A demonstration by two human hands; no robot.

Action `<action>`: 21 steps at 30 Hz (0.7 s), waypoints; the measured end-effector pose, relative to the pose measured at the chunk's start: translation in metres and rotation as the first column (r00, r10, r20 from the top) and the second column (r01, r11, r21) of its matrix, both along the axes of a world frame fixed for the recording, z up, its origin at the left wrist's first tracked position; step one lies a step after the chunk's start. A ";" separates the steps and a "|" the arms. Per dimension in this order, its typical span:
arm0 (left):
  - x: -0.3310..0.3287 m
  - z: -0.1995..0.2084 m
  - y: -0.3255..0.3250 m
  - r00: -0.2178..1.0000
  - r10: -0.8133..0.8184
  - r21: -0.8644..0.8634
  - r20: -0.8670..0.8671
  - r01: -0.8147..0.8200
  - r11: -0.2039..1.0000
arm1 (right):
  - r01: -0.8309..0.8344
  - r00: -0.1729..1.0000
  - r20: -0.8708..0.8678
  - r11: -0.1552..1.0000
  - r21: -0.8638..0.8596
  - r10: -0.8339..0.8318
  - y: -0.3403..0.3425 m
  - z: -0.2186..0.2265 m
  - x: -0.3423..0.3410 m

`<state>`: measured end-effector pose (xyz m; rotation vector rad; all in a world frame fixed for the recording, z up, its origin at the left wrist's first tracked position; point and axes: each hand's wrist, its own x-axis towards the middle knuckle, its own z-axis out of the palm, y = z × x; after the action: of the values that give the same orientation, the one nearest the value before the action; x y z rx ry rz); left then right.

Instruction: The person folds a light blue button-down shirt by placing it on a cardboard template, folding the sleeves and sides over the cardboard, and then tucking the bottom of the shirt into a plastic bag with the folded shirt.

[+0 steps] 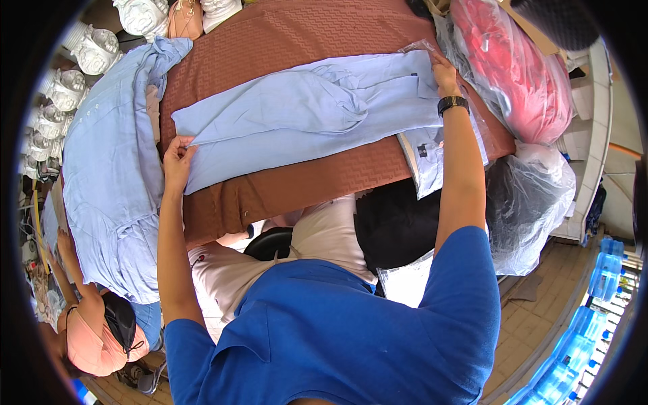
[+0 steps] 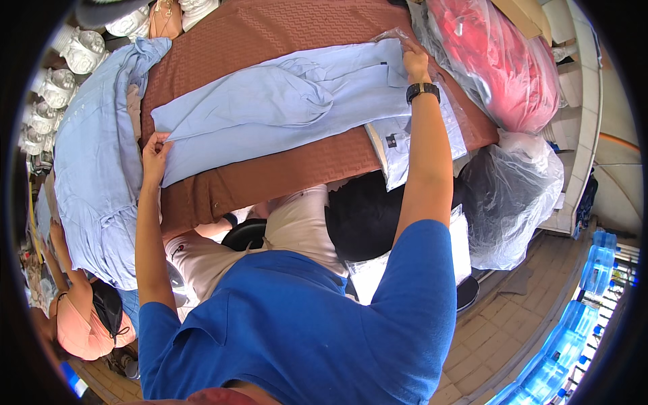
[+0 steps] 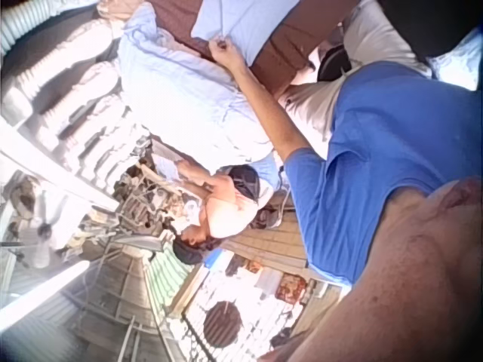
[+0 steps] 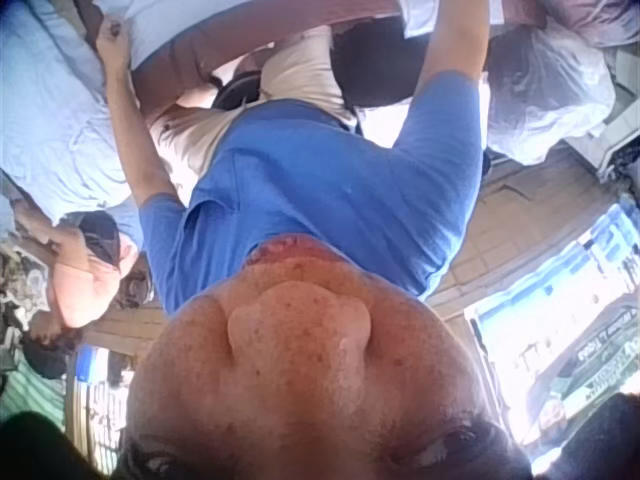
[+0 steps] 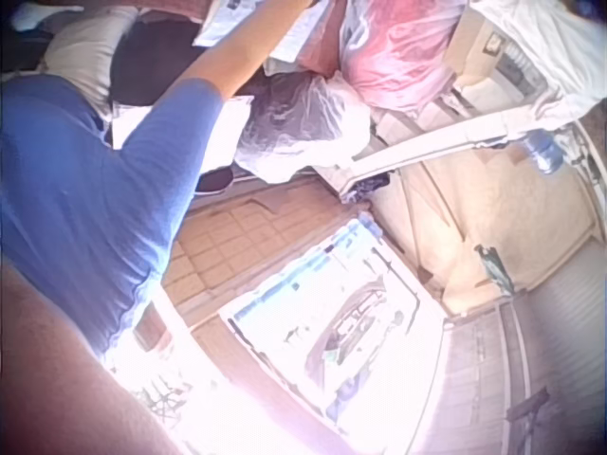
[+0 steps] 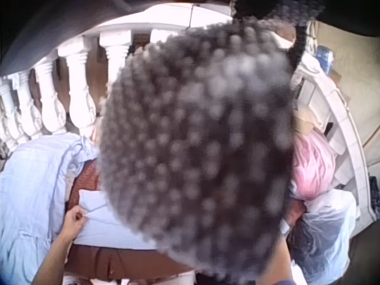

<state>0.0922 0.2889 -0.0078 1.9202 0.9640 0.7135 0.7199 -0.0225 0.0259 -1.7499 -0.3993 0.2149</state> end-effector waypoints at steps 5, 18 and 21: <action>-0.012 0.000 -0.001 1.000 0.018 0.007 -0.018 -0.018 1.000 | -0.077 0.996 -0.045 0.987 -0.139 0.071 0.020 0.001 0.004; 0.000 0.000 -0.002 0.999 -0.016 -0.011 0.048 0.017 1.000 | -0.262 0.746 0.255 0.623 -0.736 0.615 -0.051 0.040 -0.019; -0.004 0.000 -0.003 1.000 -0.003 0.002 0.025 0.003 1.000 | -0.029 0.848 0.268 0.544 -0.839 0.457 -0.051 0.027 -0.024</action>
<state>0.0885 0.2862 -0.0074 1.9091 0.9457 0.7354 0.6963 -0.0739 0.0530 -2.6917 -1.0476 0.1982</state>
